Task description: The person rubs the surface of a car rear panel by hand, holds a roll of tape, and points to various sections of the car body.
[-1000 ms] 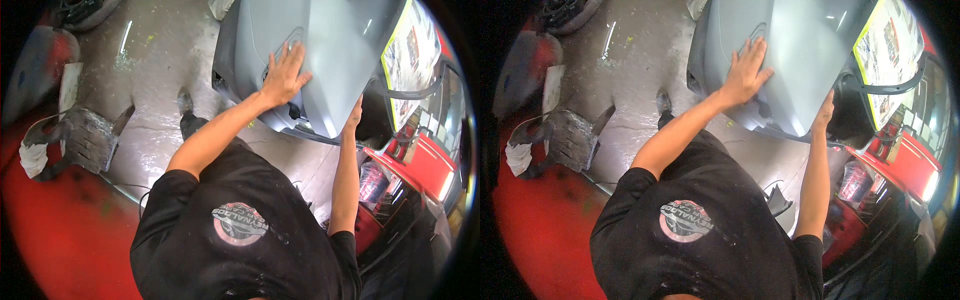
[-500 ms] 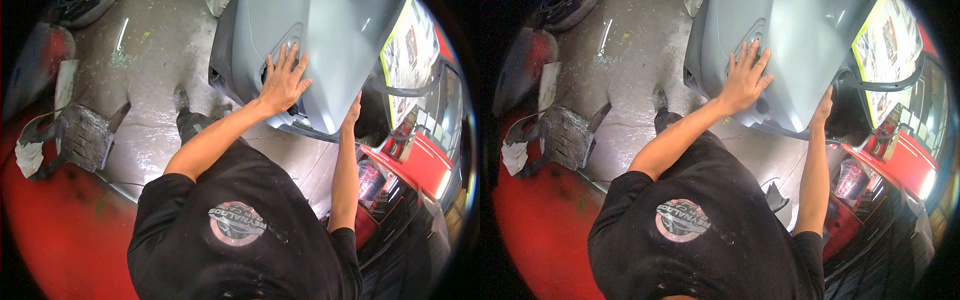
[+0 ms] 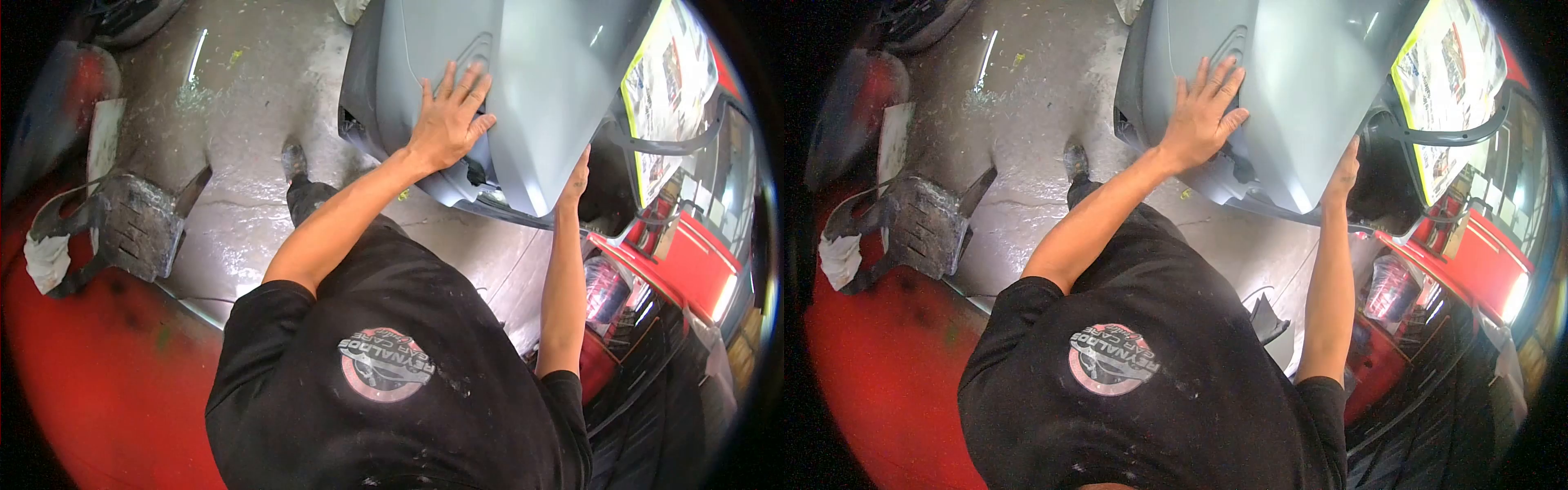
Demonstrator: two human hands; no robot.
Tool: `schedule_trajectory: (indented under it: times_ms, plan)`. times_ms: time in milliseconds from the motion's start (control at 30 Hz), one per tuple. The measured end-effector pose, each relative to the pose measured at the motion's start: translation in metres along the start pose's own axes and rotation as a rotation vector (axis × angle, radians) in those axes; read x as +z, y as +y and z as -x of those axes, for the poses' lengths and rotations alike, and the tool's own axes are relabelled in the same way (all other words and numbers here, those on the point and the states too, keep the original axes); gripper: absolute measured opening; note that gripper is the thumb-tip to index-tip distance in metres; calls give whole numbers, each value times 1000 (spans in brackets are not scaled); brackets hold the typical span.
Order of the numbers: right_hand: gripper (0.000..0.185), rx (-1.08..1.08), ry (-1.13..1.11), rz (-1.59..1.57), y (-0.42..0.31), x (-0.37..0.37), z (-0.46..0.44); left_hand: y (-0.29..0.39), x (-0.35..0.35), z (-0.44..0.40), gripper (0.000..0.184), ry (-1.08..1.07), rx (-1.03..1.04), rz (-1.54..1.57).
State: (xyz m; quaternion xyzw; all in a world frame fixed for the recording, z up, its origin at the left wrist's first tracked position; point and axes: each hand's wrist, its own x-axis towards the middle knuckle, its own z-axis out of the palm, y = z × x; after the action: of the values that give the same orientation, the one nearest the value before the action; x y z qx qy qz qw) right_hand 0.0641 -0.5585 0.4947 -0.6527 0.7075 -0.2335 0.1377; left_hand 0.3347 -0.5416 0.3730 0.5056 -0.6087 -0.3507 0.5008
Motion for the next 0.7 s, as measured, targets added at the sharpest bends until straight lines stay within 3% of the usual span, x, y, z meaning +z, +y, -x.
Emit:
schedule_trajectory:
  times_ms: [133, 267, 333, 433, 467, 667, 700]
  plan:
    - [57, -61, 27, 133, 10, -2, -1, 8, 1, 5, 61, -23, 81, -50]
    - [57, 105, 67, -42, -6, 3, -2, 13, -6, 15, 62, -78, 151, -95]
    - [47, 115, 37, -32, 0, 0, -4, 10, -4, 15, 60, -71, 150, -49]
    - [69, 30, -45, 83, 16, -6, -4, 3, -2, 6, 57, -66, 112, 32]
    - [69, 56, -51, 68, 14, -6, -4, -1, -2, 0, 56, -64, 92, 59]
    - [67, 84, -55, -61, 24, -7, -6, -22, -14, -35, 72, -88, 127, -11]
    - [59, 92, -39, -76, 18, -5, -5, -22, -14, -34, 74, -83, 144, -38]
